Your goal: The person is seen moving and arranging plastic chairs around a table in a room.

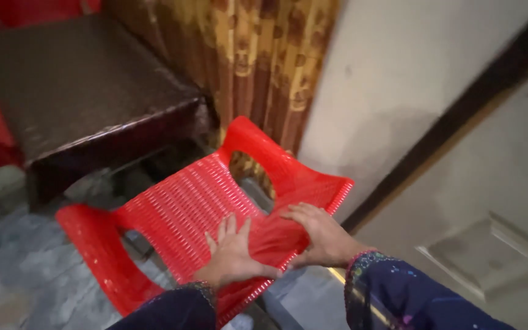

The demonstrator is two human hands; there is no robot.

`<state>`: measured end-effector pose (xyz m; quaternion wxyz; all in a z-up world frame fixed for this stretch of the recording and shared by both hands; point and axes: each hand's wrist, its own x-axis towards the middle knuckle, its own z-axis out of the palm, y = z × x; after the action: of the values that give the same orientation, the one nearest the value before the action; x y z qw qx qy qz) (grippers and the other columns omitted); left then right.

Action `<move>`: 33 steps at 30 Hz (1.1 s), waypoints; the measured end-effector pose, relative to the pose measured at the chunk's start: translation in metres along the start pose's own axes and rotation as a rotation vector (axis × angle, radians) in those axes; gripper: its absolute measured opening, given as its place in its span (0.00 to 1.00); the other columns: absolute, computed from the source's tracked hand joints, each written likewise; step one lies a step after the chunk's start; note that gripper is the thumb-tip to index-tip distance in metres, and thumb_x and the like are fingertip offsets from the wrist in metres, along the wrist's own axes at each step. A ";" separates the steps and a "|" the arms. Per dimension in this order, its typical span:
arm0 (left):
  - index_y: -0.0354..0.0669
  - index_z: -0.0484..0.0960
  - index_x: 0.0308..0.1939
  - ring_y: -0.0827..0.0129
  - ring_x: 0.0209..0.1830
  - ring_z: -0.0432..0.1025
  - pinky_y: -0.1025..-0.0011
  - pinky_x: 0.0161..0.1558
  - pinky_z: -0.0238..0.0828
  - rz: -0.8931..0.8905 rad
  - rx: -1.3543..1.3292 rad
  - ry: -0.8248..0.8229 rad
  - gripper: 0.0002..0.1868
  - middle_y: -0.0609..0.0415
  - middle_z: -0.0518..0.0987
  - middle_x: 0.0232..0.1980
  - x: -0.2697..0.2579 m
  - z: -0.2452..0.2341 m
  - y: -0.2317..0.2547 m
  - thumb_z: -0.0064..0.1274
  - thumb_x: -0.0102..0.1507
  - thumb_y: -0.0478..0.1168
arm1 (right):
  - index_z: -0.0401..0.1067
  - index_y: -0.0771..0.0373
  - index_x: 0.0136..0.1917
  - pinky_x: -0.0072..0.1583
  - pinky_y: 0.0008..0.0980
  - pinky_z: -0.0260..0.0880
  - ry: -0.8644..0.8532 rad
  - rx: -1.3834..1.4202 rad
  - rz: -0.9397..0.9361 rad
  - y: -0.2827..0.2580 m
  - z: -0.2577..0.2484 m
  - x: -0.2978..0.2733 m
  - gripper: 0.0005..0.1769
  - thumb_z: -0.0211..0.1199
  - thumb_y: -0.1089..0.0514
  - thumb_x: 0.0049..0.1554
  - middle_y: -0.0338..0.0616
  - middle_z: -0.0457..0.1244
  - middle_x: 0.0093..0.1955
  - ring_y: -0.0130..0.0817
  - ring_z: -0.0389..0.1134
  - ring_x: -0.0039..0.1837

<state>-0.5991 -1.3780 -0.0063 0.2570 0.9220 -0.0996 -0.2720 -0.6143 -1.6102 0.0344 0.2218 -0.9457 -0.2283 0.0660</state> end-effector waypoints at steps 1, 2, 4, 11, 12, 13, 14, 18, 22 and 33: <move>0.46 0.41 0.81 0.47 0.85 0.21 0.38 0.76 0.17 -0.027 -0.013 0.012 0.82 0.37 0.30 0.85 0.000 0.003 0.000 0.74 0.36 0.72 | 0.62 0.59 0.72 0.76 0.49 0.50 -0.017 0.005 -0.026 0.004 0.001 0.001 0.58 0.82 0.43 0.32 0.55 0.57 0.74 0.52 0.51 0.79; 0.46 0.41 0.82 0.48 0.85 0.23 0.36 0.75 0.14 -0.061 0.008 0.025 0.83 0.38 0.31 0.85 0.001 0.006 0.001 0.73 0.34 0.73 | 0.62 0.56 0.73 0.76 0.54 0.46 -0.074 -0.035 0.021 0.008 0.002 0.001 0.57 0.82 0.44 0.34 0.51 0.56 0.75 0.50 0.49 0.80; 0.46 0.41 0.82 0.50 0.86 0.24 0.33 0.74 0.11 -0.129 0.015 0.059 0.84 0.39 0.33 0.85 0.000 0.005 0.003 0.73 0.33 0.74 | 0.62 0.54 0.75 0.75 0.59 0.41 -0.143 -0.078 0.029 0.018 0.001 0.009 0.57 0.82 0.44 0.35 0.47 0.55 0.76 0.48 0.46 0.81; 0.45 0.43 0.81 0.48 0.85 0.31 0.27 0.70 0.05 -0.275 0.062 0.138 0.84 0.36 0.38 0.83 -0.033 0.035 0.016 0.73 0.32 0.74 | 0.69 0.49 0.69 0.79 0.56 0.37 -0.224 -0.276 -0.095 0.069 0.018 0.010 0.40 0.76 0.50 0.43 0.41 0.58 0.72 0.45 0.48 0.80; 0.43 0.42 0.81 0.44 0.84 0.30 0.26 0.68 0.06 -0.276 0.127 0.122 0.84 0.34 0.38 0.83 -0.035 0.042 0.015 0.74 0.34 0.72 | 0.72 0.48 0.66 0.79 0.53 0.40 -0.211 -0.286 -0.117 0.080 0.021 0.013 0.35 0.74 0.52 0.44 0.41 0.60 0.71 0.45 0.50 0.78; 0.43 0.42 0.81 0.44 0.84 0.30 0.26 0.68 0.06 -0.300 0.114 0.125 0.84 0.34 0.38 0.83 -0.036 0.047 0.020 0.74 0.34 0.72 | 0.72 0.48 0.66 0.79 0.53 0.40 -0.226 -0.283 -0.140 0.081 0.018 0.013 0.35 0.74 0.52 0.44 0.41 0.60 0.71 0.45 0.50 0.78; 0.42 0.50 0.78 0.43 0.83 0.32 0.26 0.69 0.08 -0.348 0.229 0.224 0.76 0.35 0.43 0.82 -0.036 0.051 0.023 0.73 0.36 0.70 | 0.75 0.48 0.63 0.78 0.54 0.40 -0.183 -0.290 -0.204 0.082 0.016 0.013 0.30 0.73 0.54 0.45 0.40 0.62 0.69 0.45 0.53 0.76; 0.41 0.66 0.71 0.43 0.83 0.37 0.29 0.72 0.14 -0.408 0.429 0.517 0.60 0.39 0.57 0.78 -0.044 0.071 0.036 0.69 0.42 0.65 | 0.78 0.47 0.58 0.78 0.54 0.43 -0.169 -0.261 -0.244 0.077 0.009 0.010 0.23 0.70 0.56 0.48 0.34 0.69 0.60 0.39 0.61 0.71; 0.39 0.70 0.69 0.44 0.81 0.40 0.28 0.72 0.15 -0.380 0.450 0.764 0.56 0.38 0.60 0.75 -0.050 0.078 0.040 0.67 0.44 0.66 | 0.78 0.51 0.54 0.76 0.52 0.49 -0.043 -0.252 -0.347 0.101 0.027 0.015 0.20 0.70 0.59 0.45 0.39 0.68 0.60 0.44 0.62 0.70; 0.51 0.65 0.75 0.49 0.82 0.29 0.26 0.69 0.18 -0.347 0.403 0.544 0.58 0.43 0.44 0.83 -0.067 0.034 0.056 0.70 0.40 0.54 | 0.80 0.42 0.54 0.78 0.62 0.38 -0.063 -0.521 -0.429 0.114 0.031 0.045 0.21 0.67 0.59 0.47 0.36 0.71 0.52 0.40 0.65 0.67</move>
<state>-0.6760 -1.4185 0.0291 0.0375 0.9957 0.0784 -0.0318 -0.5353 -1.6682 -0.0455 -0.0255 -0.8985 -0.4381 -0.0136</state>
